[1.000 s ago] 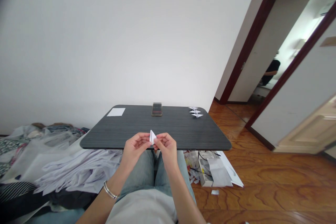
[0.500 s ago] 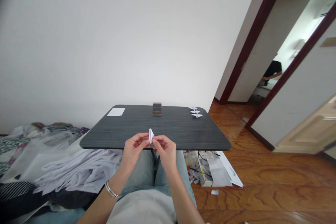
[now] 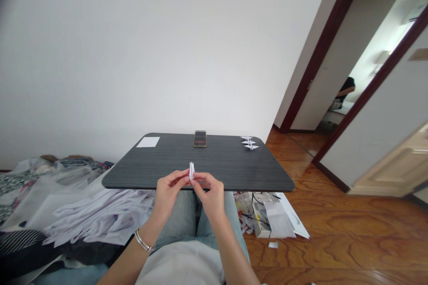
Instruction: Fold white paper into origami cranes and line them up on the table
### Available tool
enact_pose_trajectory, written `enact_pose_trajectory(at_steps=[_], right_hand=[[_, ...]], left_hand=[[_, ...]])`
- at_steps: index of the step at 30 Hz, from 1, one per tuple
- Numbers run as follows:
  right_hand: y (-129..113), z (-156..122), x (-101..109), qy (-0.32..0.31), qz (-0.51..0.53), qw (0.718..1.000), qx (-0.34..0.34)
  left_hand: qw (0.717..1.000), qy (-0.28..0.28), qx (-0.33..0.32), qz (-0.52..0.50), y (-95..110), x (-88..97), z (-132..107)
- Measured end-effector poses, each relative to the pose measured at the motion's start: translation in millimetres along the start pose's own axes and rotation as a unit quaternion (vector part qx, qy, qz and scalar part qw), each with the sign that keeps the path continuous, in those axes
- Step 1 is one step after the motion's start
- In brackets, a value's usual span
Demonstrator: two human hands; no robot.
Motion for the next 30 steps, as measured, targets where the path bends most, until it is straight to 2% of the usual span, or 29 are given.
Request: enact_pose_trajectory(at_steps=[6,13,24,30], right_hand=[[-3.1,-0.7,-0.4,0.012,-0.058,0.998,0.024],[-1.5,-3.0,1.0,0.046,-0.116,0.991,0.046],[-5.5,-0.4,2.8,0.031,-0.112,0.991,0.058],[-5.7,-1.7,1.7,0.033,-0.158,0.985,0.068]], left_hand=[[0.999,0.011,-0.013,0.035,4.8,-1.9,-1.0],[0.998,0.019,0.008,0.061,-0.8,-1.8,-2.0],[0.997,-0.004,0.039,0.062,0.7,-2.6,1.3],[0.997,0.004,0.031,0.075,5.4,-5.9,1.1]])
Point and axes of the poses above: each hand's wrist, its own z-axis towards the middle knuckle, its own x-axis out of the back of the hand, y = z × x, the point moved 6 cm from there along z, towards the middle knuckle, and after that the axes turned 4 degrees about -y, right-handed, at the moved point
